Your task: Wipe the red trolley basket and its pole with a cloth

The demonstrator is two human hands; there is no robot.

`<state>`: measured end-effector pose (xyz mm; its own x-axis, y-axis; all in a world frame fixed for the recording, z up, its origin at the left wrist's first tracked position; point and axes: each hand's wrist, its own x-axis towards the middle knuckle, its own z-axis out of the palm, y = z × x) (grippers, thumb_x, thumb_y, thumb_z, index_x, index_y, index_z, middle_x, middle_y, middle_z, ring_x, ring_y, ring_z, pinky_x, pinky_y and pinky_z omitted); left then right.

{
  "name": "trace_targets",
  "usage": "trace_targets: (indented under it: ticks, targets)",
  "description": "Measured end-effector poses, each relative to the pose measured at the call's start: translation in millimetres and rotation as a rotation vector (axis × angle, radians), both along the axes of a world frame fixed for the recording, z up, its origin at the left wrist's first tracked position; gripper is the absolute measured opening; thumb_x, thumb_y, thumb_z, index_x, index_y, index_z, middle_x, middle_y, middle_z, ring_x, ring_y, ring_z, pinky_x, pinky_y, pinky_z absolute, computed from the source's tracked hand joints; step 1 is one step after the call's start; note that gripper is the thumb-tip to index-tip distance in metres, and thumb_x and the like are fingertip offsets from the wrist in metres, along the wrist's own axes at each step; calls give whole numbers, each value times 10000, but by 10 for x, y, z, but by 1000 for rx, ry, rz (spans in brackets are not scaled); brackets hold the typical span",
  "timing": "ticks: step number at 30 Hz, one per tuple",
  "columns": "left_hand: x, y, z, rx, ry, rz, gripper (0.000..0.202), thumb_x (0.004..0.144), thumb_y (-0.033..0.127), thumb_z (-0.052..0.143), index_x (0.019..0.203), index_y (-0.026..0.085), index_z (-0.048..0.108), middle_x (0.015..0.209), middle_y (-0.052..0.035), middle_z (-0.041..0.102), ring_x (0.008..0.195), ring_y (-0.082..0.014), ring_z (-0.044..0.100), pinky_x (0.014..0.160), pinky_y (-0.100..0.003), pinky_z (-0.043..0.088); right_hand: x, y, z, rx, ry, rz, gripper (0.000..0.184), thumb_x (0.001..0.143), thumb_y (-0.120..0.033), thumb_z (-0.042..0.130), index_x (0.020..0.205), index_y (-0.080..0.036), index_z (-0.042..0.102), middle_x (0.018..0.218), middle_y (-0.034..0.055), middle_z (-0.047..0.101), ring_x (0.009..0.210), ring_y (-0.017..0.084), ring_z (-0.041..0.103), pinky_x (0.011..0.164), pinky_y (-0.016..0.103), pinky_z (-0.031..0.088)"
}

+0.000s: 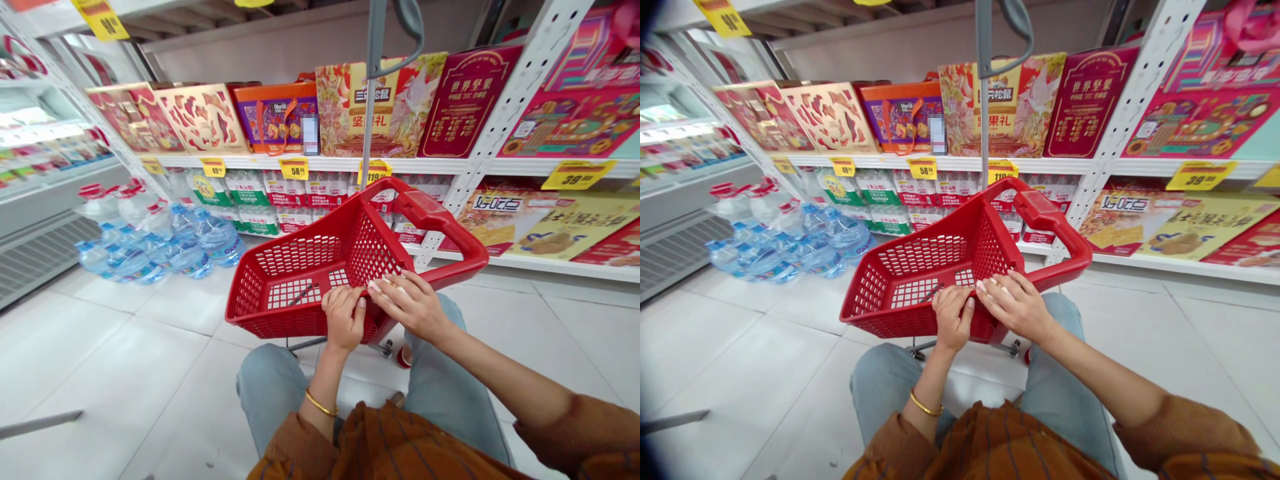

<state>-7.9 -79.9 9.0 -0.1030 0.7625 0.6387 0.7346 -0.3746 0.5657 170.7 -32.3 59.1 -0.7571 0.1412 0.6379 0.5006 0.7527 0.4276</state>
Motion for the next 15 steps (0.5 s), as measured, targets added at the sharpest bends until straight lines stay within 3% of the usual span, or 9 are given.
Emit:
trace_targets:
  ticks: [6, 15]
  targets:
    - [-24, -15, -3, 3, -19, -1, 251, 942, 276, 427, 1042, 213, 647, 957, -33, 694, 985, -200, 571, 918, -374, 325, 201, 26, -7, 54, -4, 3, 299, 904, -157, 550, 1173, -260, 632, 1172, 9, 680, 1158, 207, 559, 1117, 522, 282]
    - [-33, 0, 24, -11, -31, 4, 247, 936, 277, 430, 1030, 218, 651, 963, -31, 691, 994, -200, 568, 907, -366, 331, 492, 68, -6, 45, 66, -13, 326, 875, -143, 601, 1180, -254, 628, 1178, 39, 671, 1248, 239, 499, 1111, 520, 333]
